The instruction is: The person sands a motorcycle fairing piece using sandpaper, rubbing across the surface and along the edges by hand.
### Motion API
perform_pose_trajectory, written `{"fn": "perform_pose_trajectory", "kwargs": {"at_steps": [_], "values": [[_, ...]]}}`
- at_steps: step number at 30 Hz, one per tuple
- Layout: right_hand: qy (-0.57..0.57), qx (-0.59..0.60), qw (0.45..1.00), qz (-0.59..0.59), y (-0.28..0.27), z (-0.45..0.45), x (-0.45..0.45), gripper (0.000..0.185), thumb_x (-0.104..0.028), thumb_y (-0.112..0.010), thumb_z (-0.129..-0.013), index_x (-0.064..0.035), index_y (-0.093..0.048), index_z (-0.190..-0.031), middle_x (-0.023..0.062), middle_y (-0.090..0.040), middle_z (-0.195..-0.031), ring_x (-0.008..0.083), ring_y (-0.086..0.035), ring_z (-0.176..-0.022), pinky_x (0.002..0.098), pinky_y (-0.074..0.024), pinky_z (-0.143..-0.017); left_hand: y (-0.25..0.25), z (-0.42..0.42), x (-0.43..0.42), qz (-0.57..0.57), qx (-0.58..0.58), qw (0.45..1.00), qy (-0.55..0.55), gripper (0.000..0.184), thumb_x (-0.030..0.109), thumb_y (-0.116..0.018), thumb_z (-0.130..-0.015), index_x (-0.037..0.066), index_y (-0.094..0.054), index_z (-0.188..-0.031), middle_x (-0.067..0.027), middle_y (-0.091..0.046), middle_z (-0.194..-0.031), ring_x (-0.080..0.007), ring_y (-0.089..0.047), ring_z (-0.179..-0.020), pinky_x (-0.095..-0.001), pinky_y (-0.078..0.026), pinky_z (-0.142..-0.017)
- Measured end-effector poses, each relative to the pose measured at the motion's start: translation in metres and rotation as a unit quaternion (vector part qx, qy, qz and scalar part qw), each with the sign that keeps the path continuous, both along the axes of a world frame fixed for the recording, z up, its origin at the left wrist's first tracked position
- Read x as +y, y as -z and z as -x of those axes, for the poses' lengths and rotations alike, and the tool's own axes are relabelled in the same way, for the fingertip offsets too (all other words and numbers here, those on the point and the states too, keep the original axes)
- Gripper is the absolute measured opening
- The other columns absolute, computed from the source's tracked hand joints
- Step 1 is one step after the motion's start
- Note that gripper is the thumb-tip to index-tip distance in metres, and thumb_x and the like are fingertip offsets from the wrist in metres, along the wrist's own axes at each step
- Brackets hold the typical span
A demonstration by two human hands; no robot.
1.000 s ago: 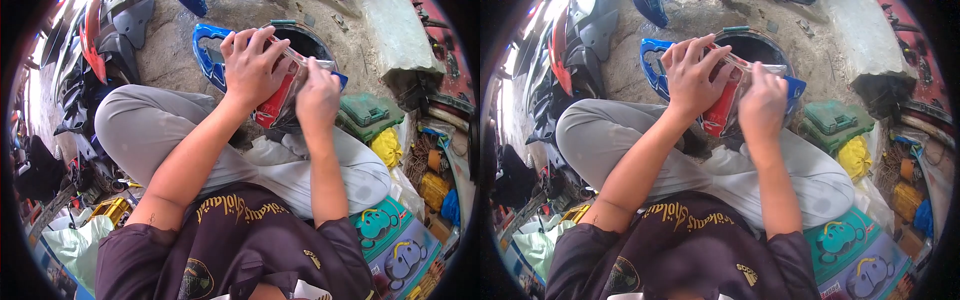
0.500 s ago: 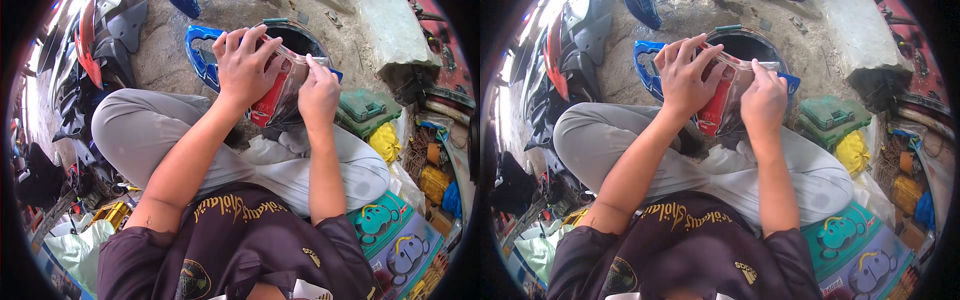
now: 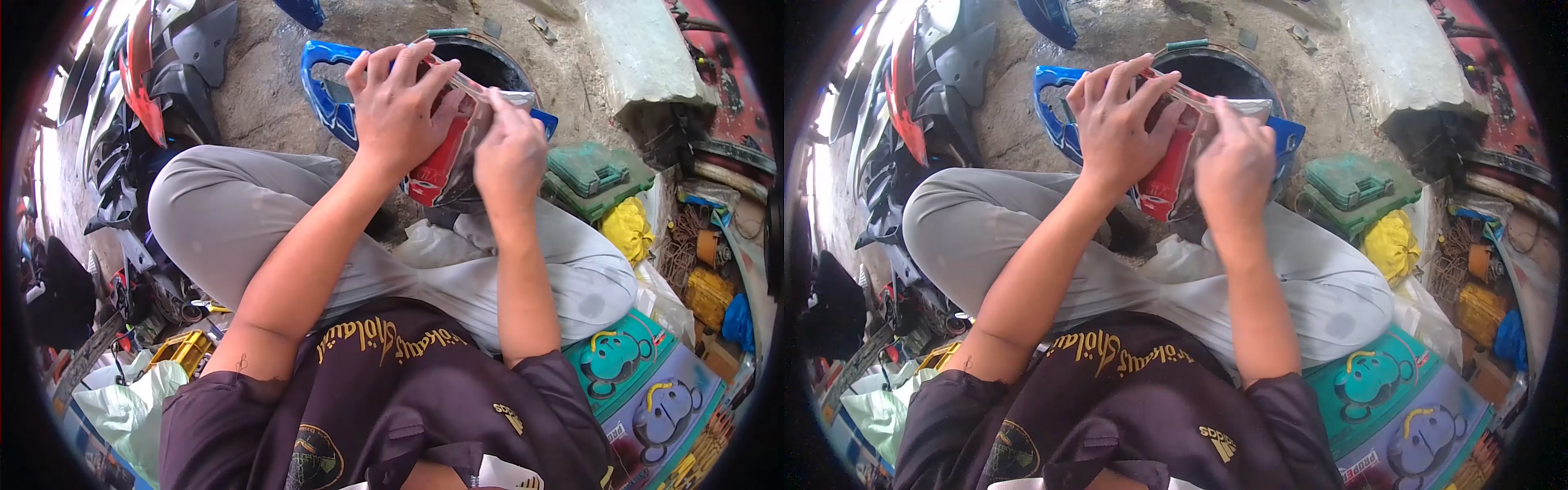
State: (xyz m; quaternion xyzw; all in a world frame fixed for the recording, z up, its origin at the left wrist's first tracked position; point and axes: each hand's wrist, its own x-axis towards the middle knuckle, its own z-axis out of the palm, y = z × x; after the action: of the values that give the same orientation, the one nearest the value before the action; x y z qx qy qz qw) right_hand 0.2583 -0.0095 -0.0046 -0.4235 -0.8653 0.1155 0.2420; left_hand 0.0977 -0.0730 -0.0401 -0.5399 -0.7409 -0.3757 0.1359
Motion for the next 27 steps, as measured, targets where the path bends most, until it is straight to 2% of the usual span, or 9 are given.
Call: {"fn": "perform_pose_trajectory", "kwargs": {"at_steps": [4, 5, 9, 10, 15, 19, 23, 26, 27], "values": [[0.014, -0.003, 1.0, 0.003, 0.003, 0.011, -0.008, 0.042, 0.004, -0.064, -0.094, 0.0045, -0.077, -0.134, 0.0243, -0.078, -0.108, 0.0431, -0.07, -0.101, 0.0509, -0.0544, -0.094, 0.0, -0.002, 0.0, -0.004, 0.0, 1.0, -0.006, 0.037, 0.037, -0.086, -0.088, 0.028, -0.084, -0.125, -0.0024, -0.071, -0.139, -0.0287, -0.061, -0.13, -0.0517, -0.035, -0.116], [-0.002, 0.032, 0.999, -0.023, 0.008, 0.016, -0.011, 0.042, 0.004, -0.064, -0.095, 0.0019, -0.078, -0.134, 0.024, -0.079, -0.108, 0.0431, -0.07, -0.099, 0.0506, -0.0545, -0.094, 0.001, -0.001, -0.001, 0.0, 0.0, 1.0, -0.006, 0.037, 0.037, -0.086, -0.089, 0.028, -0.084, -0.125, -0.0024, -0.071, -0.14, -0.0286, -0.061, -0.13, -0.0517, -0.035, -0.117], [0.006, 0.03, 0.999, 0.011, 0.006, -0.006, 0.008, 0.043, 0.005, -0.063, -0.096, -0.002, -0.079, -0.136, 0.022, -0.08, -0.111, 0.0437, -0.07, -0.098, 0.0504, -0.0548, -0.095, -0.002, 0.0, -0.001, 0.002, 0.001, 1.0, 0.002, 0.038, 0.037, -0.086, -0.089, 0.028, -0.084, -0.125, -0.0027, -0.071, -0.141, -0.0285, -0.061, -0.13, -0.051, -0.035, -0.116], [0.026, 0.018, 0.998, 0.049, 0.007, -0.013, 0.012, 0.043, 0.005, -0.063, -0.096, -0.0002, -0.078, -0.136, 0.0227, -0.08, -0.112, 0.0436, -0.071, -0.101, 0.0511, -0.0552, -0.096, -0.002, -0.001, -0.001, 0.001, 0.0, 1.0, 0.0, 0.038, 0.036, -0.086, -0.089, 0.028, -0.084, -0.125, -0.0027, -0.071, -0.14, -0.0286, -0.061, -0.13, -0.0509, -0.035, -0.116], [-0.015, 0.089, 0.995, -0.035, 0.013, 0.013, -0.012, 0.033, 0.002, -0.066, -0.097, 0.0031, -0.076, -0.129, 0.0221, -0.079, -0.116, 0.0435, -0.072, -0.105, 0.0519, -0.0556, -0.098, -0.002, -0.002, -0.002, 0.002, -0.009, 1.0, -0.002, 0.036, 0.037, -0.085, -0.089, 0.028, -0.084, -0.124, -0.0023, -0.071, -0.142, -0.0281, -0.061, -0.131, -0.0499, -0.035, -0.116], [0.051, 0.04, 0.998, 0.004, 0.007, -0.001, 0.002, 0.035, 0.003, -0.064, -0.097, 0.0022, -0.075, -0.13, 0.0201, -0.08, -0.119, 0.0431, -0.073, -0.106, 0.0515, -0.0563, -0.098, -0.001, 0.0, -0.001, -0.001, -0.003, 1.0, -0.002, 0.036, 0.038, -0.086, -0.088, 0.028, -0.084, -0.123, -0.0021, -0.071, -0.14, -0.0282, -0.061, -0.131, -0.0498, -0.035, -0.116], [-0.024, 0.08, 0.996, -0.016, 0.007, 0.014, -0.006, 0.031, -0.003, -0.064, -0.103, -0.0017, -0.079, -0.129, 0.0212, -0.081, -0.118, 0.043, -0.074, -0.107, 0.0502, -0.0588, -0.097, -0.002, -0.002, -0.001, 0.006, -0.017, 1.0, -0.001, 0.036, 0.037, -0.086, -0.088, 0.028, -0.084, -0.123, -0.002, -0.07, -0.141, -0.028, -0.06, -0.132, -0.0506, -0.034, -0.117], [-0.004, 0.035, 0.999, -0.005, 0.0, 0.006, 0.003, 0.032, -0.003, -0.062, -0.104, -0.003, -0.079, -0.13, 0.021, -0.081, -0.119, 0.0427, -0.074, -0.107, 0.0507, -0.0587, -0.097, -0.003, -0.002, -0.001, 0.007, -0.011, 1.0, -0.001, 0.036, 0.037, -0.086, -0.088, 0.028, -0.084, -0.123, -0.0021, -0.07, -0.141, -0.0282, -0.06, -0.131, -0.0507, -0.034, -0.117], [0.015, 0.023, 0.999, 0.02, 0.001, 0.001, 0.007, 0.039, 0.006, -0.061, -0.094, 0.0027, -0.075, -0.13, 0.0224, -0.079, -0.124, 0.0429, -0.073, -0.112, 0.049, -0.0559, -0.102, -0.001, -0.001, -0.001, -0.002, -0.007, 1.0, 0.001, 0.036, 0.038, -0.086, -0.089, 0.028, -0.084, -0.123, -0.0022, -0.071, -0.14, -0.0285, -0.06, -0.131, -0.0507, -0.034, -0.116]]}}
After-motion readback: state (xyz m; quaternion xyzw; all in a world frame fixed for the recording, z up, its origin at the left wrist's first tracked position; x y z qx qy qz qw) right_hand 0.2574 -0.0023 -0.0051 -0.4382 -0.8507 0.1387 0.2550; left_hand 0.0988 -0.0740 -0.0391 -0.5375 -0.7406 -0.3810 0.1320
